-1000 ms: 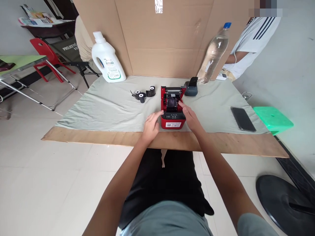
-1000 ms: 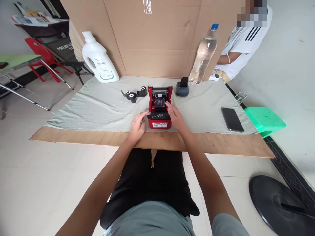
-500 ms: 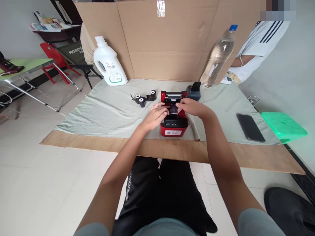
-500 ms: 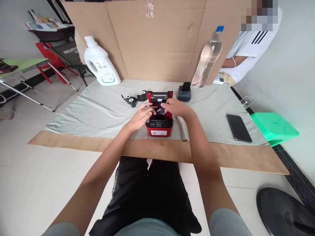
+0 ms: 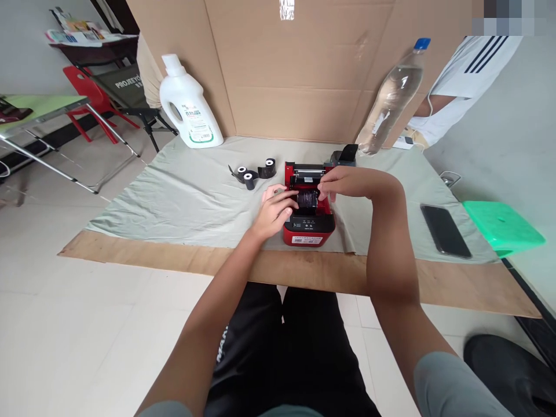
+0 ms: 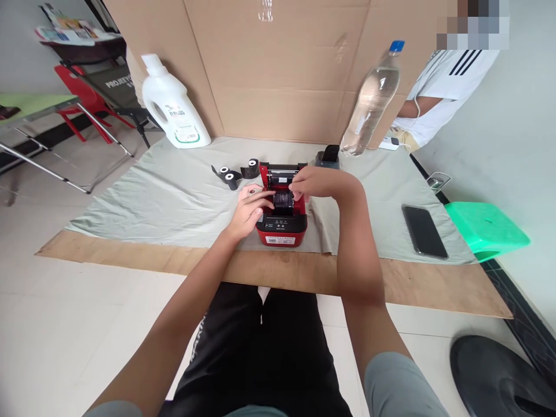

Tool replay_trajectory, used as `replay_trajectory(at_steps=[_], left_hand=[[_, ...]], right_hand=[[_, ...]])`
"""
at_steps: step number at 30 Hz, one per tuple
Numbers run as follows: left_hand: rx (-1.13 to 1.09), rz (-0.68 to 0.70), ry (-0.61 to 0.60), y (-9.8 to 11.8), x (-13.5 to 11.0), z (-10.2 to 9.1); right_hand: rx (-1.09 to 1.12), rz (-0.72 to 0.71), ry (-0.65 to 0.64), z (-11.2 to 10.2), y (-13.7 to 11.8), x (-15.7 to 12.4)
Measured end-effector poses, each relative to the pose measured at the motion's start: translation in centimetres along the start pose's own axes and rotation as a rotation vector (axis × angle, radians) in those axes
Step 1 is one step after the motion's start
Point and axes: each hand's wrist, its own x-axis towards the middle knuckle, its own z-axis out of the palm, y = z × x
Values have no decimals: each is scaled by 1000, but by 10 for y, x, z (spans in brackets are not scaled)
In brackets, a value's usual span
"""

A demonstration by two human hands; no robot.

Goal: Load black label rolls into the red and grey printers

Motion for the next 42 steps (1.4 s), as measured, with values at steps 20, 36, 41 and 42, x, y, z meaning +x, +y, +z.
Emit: replay_trajectory(at_steps=[20, 36, 41, 42], left_hand=[[149, -40, -135, 13, 2, -12], [-28, 196, -60, 17, -2, -10], [81, 310, 17, 13, -7, -7], [102, 326, 34, 12, -8, -6]], right_hand=[[-49, 108, -117, 17, -8, 7], [111, -52, -175, -2, 25, 2], [-190, -133, 9, 34, 9, 5], [-242, -138, -3, 42, 3, 6]])
